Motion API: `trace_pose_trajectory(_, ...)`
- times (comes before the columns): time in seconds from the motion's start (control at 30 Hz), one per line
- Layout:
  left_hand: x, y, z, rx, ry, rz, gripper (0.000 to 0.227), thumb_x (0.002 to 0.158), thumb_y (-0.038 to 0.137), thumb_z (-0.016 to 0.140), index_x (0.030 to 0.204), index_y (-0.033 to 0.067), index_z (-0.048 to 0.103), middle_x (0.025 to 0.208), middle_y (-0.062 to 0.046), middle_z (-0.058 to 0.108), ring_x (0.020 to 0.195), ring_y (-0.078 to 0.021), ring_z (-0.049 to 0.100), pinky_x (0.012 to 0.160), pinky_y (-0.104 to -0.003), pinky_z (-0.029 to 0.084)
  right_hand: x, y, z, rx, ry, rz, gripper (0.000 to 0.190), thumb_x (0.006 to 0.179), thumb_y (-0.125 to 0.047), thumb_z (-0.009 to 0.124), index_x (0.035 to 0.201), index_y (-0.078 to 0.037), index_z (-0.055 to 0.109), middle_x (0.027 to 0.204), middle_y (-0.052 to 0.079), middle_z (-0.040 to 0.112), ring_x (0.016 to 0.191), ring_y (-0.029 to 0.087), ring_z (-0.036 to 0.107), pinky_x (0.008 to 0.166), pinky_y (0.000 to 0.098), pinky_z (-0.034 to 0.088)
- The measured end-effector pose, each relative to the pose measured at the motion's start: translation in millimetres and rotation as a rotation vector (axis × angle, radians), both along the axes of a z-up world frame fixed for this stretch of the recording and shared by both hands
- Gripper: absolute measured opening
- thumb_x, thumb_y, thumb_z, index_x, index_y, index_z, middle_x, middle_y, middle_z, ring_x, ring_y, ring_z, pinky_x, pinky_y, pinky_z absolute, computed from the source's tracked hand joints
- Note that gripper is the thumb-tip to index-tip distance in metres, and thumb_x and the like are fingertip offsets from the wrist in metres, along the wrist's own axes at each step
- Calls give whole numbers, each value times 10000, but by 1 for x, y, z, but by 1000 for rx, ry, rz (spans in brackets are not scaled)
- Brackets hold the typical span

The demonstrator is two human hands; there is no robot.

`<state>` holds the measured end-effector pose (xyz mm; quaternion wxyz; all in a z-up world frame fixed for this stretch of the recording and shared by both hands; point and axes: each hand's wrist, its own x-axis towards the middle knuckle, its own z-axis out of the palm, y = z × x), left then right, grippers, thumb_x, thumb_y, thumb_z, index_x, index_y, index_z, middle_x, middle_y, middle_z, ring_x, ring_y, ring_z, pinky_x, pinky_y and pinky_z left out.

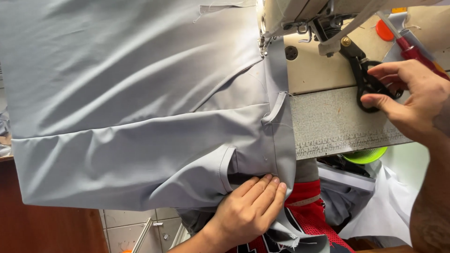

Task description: Attaching a waistband to a pair of trousers using a sewing machine and trimming excess fabric with scissors.

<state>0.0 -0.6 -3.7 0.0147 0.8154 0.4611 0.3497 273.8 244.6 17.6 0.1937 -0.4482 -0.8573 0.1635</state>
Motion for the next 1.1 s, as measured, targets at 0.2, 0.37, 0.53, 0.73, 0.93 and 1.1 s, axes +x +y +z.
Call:
trace_pose_trajectory(0.2, 0, 3, 6, 11, 6, 17, 114, 1044, -12, 618, 1088, -45, 718, 1062, -186, 747, 968, -300, 753, 849, -386, 595, -8, -18, 19, -208, 1, -46, 449, 845, 65, 802, 1277, 138, 703, 1055, 213, 709, 870, 242, 639, 801, 319, 551)
trace_pose_trajectory(0.37, -6, 7, 11, -29, 155, -26, 164, 1047, 23, 562, 1084, -11, 719, 1035, -144, 724, 1061, -288, 684, 980, -411, 503, 31, -80, 8, -905, 666, -268, 422, 788, -347, 703, 967, 14, 580, 507, 8, 402, 365, 38, 310, 271, 195, 167)
trace_pose_trajectory(0.53, -17, 38, 26, -253, 156, -215, 152, 987, 4, 568, 916, 74, 683, 821, -59, 563, 1453, -416, 549, 1289, -612, 220, 83, -153, -47, -1520, 1255, -173, 727, 803, -150, 827, 1327, 201, 464, 524, 48, 426, 344, 89, 361, 231, 233, 230)
trace_pose_trajectory(0.73, -19, 62, 12, -404, 143, -411, 157, 780, -25, 609, 854, 103, 663, 741, -48, 486, 1518, -474, 392, 1207, -818, 170, 54, -176, -50, -1697, 1304, -257, 371, 810, -142, 733, 846, 126, 478, 473, 53, 426, 267, 97, 320, 195, 252, 175)
trace_pose_trajectory(0.93, -17, 61, 11, -396, 141, -413, 105, 886, 24, 603, 851, 109, 654, 761, -56, 504, 1510, -478, 399, 1192, -823, 223, 48, -172, -64, -1921, 1513, -169, 243, 890, -80, 619, 913, 74, 432, 554, 59, 412, 301, 102, 324, 228, 253, 222)
trace_pose_trajectory(1.1, -21, 69, 26, -383, 201, -389, 183, 929, 6, 595, 793, 120, 642, 699, -27, 521, 1481, -442, 522, 1298, -710, 165, 36, -168, -64, -2060, 1702, 53, 154, 986, -85, 503, 1020, 36, 415, 617, 46, 428, 349, 106, 396, 268, 266, 311)
